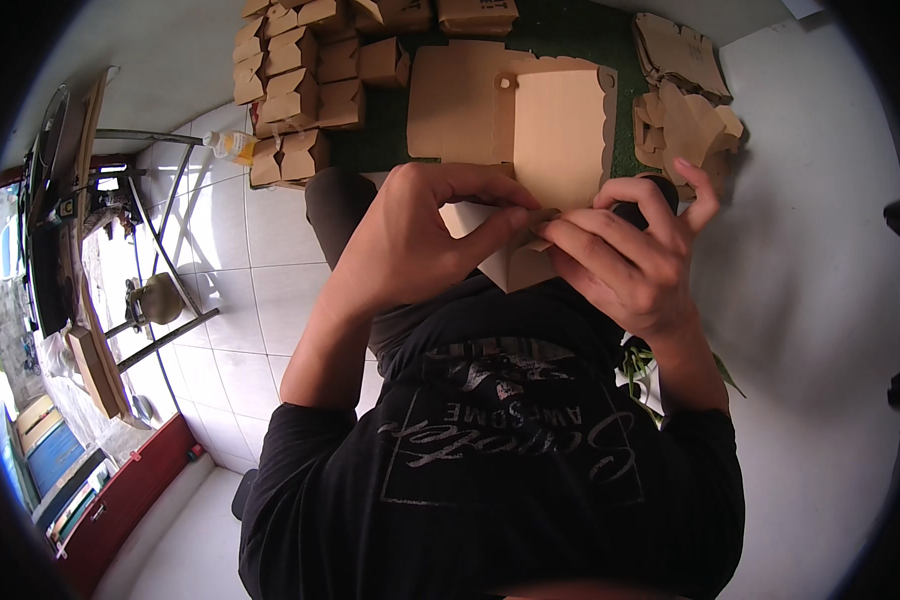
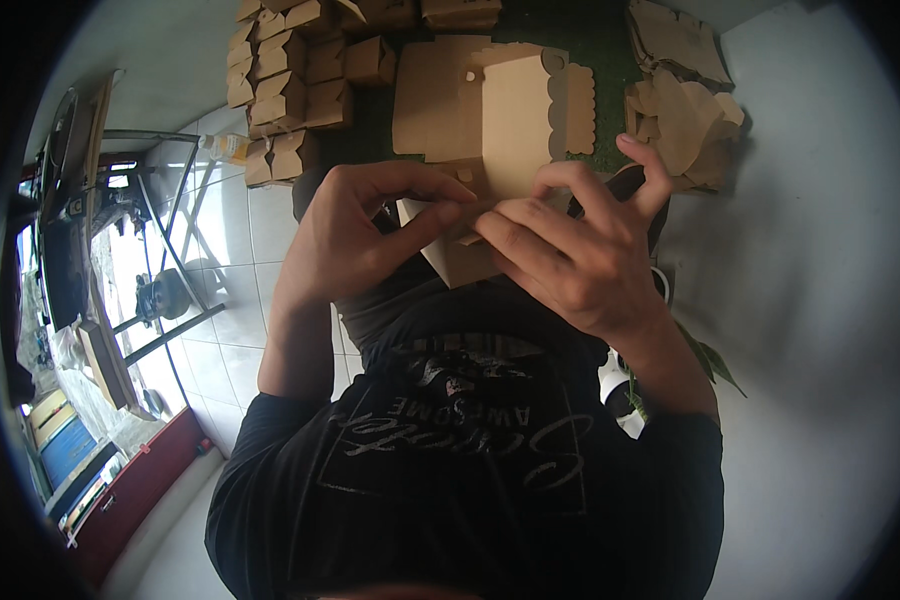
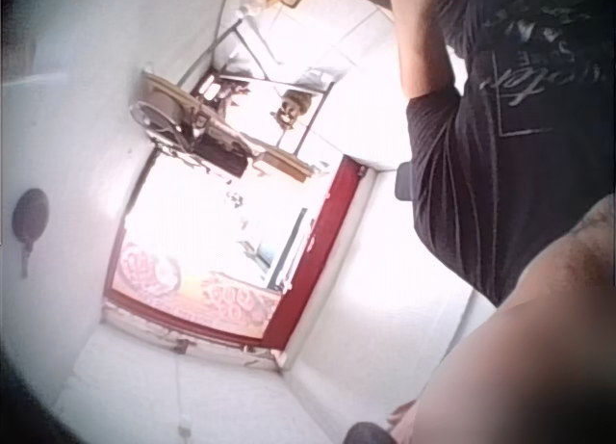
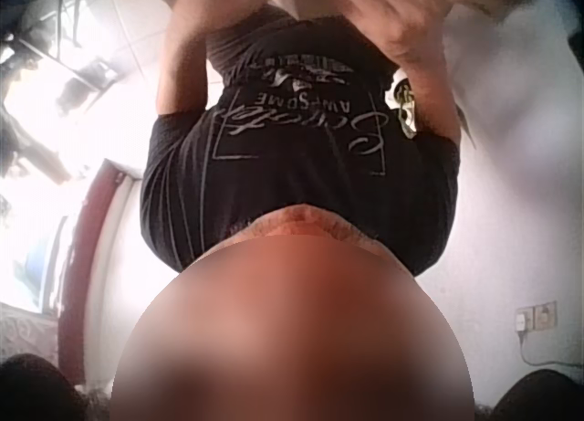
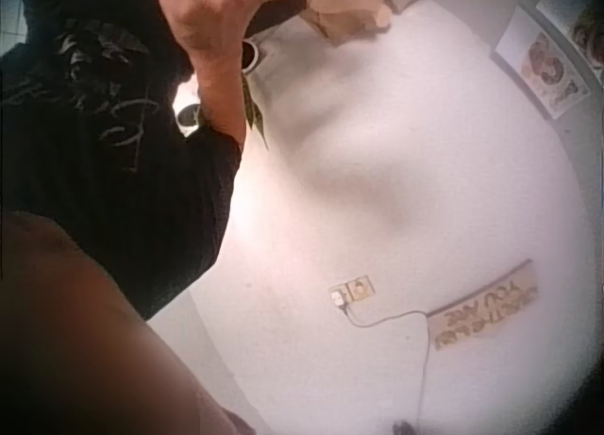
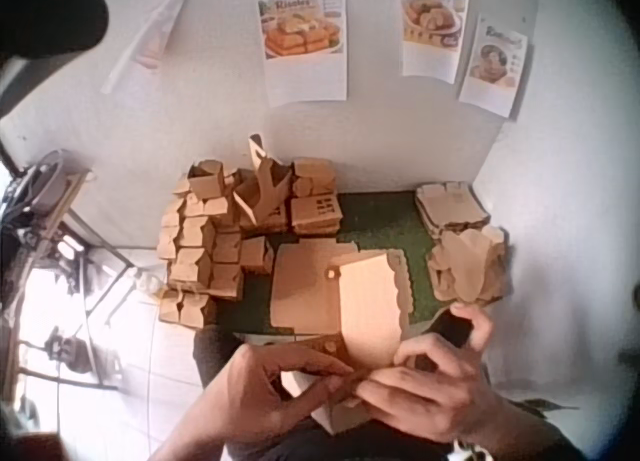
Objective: The person assembles flat cardboard takeout boxes by folding the sides and interlocking tabs to form a closed box. They handle each box one at a time, fold the flaps, and place the completed boxes into a stack on the table.
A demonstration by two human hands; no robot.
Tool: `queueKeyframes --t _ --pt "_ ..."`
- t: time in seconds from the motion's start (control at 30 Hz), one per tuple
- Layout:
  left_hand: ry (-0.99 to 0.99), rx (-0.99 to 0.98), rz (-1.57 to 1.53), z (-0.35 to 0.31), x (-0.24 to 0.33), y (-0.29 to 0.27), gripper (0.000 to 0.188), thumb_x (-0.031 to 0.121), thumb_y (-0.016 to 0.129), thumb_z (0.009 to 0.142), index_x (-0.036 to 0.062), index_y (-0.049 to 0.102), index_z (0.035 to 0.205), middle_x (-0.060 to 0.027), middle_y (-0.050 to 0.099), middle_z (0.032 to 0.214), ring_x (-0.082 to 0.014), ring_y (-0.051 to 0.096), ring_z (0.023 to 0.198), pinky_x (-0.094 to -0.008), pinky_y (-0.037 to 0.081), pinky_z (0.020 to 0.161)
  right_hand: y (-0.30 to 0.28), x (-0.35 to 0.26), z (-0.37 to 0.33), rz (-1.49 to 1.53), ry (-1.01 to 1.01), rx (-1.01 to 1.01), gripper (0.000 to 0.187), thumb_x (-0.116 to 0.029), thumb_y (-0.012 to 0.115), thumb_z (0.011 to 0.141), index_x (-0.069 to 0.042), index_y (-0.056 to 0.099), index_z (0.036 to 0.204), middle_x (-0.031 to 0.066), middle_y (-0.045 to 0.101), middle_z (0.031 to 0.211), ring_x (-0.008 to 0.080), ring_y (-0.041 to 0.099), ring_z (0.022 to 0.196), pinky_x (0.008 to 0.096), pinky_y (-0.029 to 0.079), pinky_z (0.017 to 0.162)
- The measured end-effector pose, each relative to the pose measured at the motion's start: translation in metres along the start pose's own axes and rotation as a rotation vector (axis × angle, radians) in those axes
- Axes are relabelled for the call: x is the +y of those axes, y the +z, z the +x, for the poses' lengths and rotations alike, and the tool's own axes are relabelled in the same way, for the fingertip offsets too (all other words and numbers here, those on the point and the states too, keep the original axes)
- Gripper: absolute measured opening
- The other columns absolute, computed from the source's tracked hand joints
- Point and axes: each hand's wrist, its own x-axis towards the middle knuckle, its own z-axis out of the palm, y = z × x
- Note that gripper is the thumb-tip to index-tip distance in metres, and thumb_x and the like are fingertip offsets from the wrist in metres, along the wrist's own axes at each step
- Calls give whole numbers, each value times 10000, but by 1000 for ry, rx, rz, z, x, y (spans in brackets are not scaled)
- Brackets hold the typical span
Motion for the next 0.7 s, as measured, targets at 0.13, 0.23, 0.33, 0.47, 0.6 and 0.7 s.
queueKeyframes --t 0.13,0.23,0.33,0.47,0.6,0.7 --pt "9 -26 24 -1 2 -1 163 94 871 1008 29 904 1154 -116 889 1067 -201 843 1007 -341 634 948 0 -2 0 -14 10 -3 278 -205 989 722 -246 892 979 -144 767 932 153 706 924 624 304 1273" --pt "18 -3 16 -1 2 1 156 94 890 983 26 907 1123 -128 890 1045 -234 857 992 -359 646 933 0 -2 -1 -23 9 1 267 -232 993 739 -248 903 991 -148 773 934 150 702 919 623 300 1275" --pt "34 18 19 0 3 2 152 90 902 960 23 909 1097 -138 891 1027 -269 872 985 -373 658 938 1 -1 -2 -20 9 6 247 -263 986 772 -257 916 1008 -153 782 942 143 699 917 622 295 1279" --pt "49 -7 61 -2 6 -4 141 103 879 999 28 904 1116 -123 893 1035 -256 872 1013 -366 658 951 0 1 -4 -45 -9 14 190 -283 949 837 -281 926 1026 -167 795 964 123 696 919 628 287 1287" --pt "-81 -135 -37 6 2 -17 182 154 821 1075 24 887 1184 -113 892 1069 -235 865 1038 -360 655 964 0 -1 -7 -98 -61 58 151 -299 898 899 -320 926 1047 -184 806 998 103 696 919 652 282 1285" --pt "-94 -282 4 16 -5 -28 220 183 781 1112 23 875 1231 -114 888 1100 -224 854 1047 -354 651 966 2 -3 -9 -119 -99 83 156 -311 887 910 -347 915 1060 -189 810 1015 100 696 912 667 282 1278"
